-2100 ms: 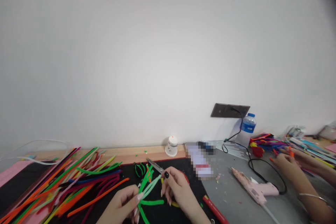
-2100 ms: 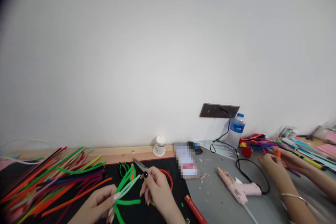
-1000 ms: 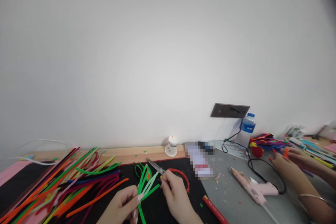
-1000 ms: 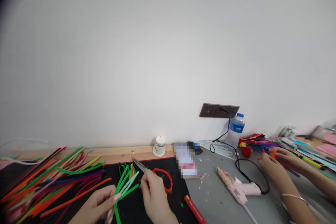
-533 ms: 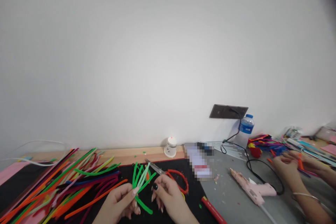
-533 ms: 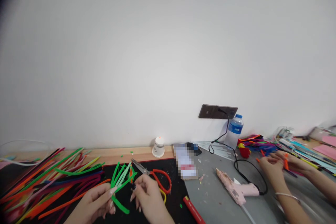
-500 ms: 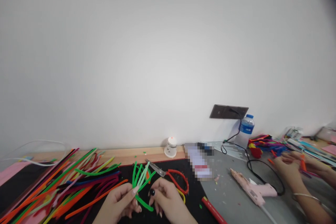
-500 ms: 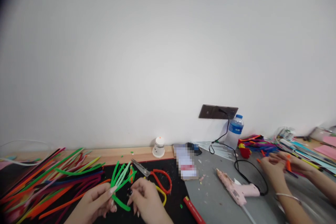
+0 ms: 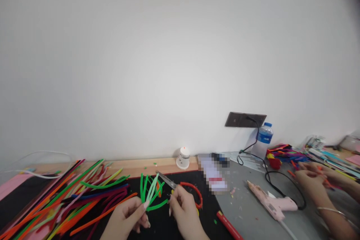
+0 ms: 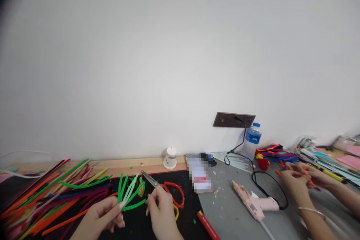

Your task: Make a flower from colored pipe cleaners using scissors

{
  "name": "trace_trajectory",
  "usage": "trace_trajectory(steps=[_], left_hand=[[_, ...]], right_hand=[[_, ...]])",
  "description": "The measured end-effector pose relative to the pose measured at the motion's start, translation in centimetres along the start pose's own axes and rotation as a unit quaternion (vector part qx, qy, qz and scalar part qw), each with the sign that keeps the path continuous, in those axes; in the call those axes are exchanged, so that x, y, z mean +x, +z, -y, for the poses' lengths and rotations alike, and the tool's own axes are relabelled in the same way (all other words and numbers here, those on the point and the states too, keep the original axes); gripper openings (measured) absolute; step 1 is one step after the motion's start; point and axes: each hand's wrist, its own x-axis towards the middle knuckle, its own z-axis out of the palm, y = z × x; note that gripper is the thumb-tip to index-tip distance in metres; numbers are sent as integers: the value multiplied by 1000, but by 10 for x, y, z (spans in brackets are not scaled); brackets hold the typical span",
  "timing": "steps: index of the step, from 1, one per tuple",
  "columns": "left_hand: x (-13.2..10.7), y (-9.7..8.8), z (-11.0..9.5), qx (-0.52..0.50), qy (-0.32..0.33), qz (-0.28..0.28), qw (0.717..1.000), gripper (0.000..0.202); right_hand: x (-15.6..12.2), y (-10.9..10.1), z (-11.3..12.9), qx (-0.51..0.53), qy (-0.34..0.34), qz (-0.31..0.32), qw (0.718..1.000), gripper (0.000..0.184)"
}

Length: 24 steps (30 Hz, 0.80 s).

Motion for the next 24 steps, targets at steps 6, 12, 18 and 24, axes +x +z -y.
trace_trajectory(steps=[6, 12, 18, 24], left_hand=[[0, 0, 0, -23, -11, 1, 1000, 40], [0, -1, 3, -38, -9, 5, 999, 38], [-7, 7, -9, 44, 34, 35, 998, 34], [-10, 10, -9, 73, 19, 90, 993, 28]], right_hand=[[2, -6, 1, 32, 23, 50, 998, 13], [0, -4, 3, 45, 64, 134, 988, 13], [3, -6, 6, 53, 30, 67, 996, 21], [4, -10, 10, 7, 5, 59, 998, 23]])
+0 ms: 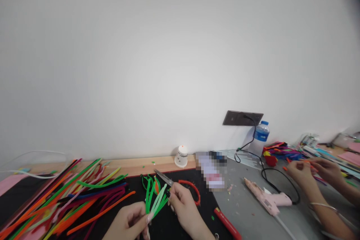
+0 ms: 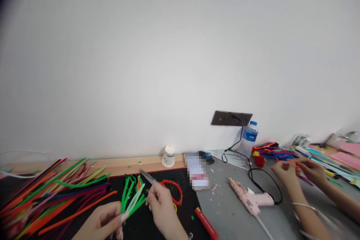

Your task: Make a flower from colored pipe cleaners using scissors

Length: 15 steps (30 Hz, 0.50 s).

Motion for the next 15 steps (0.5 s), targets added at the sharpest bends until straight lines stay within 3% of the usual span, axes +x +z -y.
trace_trajectory(steps=[6, 9, 12, 15], left_hand=[[-1, -2, 2, -1, 7, -4, 1000, 29], [0, -3, 2, -7, 14, -16, 1000, 33], [0, -3, 3, -14, 20, -33, 999, 35], [1, -1, 4, -16, 25, -34, 999, 36]], right_hand=[[0, 1, 0, -2, -22, -40, 999, 26], [2, 5, -3, 137, 47, -11, 989, 30], [2, 11, -3, 299, 88, 15, 950, 35], [0, 17, 0, 362, 97, 51, 926, 39]])
